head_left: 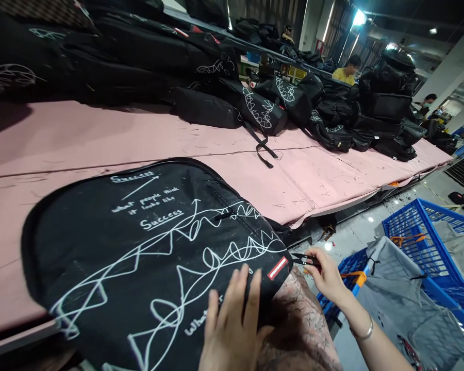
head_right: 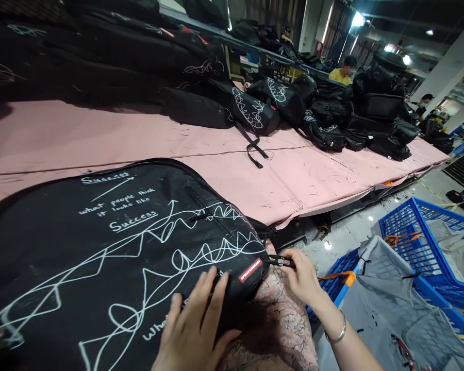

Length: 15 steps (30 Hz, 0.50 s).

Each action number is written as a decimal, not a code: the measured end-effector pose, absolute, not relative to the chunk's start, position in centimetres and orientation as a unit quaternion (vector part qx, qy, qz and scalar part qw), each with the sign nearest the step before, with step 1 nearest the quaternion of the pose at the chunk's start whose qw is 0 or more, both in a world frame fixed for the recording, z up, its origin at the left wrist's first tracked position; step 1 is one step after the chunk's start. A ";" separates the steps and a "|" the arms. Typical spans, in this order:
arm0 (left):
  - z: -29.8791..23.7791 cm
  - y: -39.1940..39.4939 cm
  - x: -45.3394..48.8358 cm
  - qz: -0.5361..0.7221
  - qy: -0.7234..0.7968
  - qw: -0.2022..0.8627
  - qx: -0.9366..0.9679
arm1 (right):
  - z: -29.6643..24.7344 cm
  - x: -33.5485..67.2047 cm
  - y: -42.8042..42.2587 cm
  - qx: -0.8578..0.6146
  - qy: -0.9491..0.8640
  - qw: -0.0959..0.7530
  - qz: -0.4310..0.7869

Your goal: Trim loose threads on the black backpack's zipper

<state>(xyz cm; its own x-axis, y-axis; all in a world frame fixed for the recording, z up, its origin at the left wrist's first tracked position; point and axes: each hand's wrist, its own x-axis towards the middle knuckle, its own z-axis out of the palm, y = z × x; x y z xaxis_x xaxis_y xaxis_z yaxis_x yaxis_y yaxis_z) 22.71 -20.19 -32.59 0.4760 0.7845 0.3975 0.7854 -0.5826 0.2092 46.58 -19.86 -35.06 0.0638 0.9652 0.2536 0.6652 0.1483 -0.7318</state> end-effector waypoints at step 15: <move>-33.4 -18.6 20.1 -0.200 -0.449 0.096 -0.866 | -34.3 42.0 -17.7 -0.488 -0.477 0.585 0.439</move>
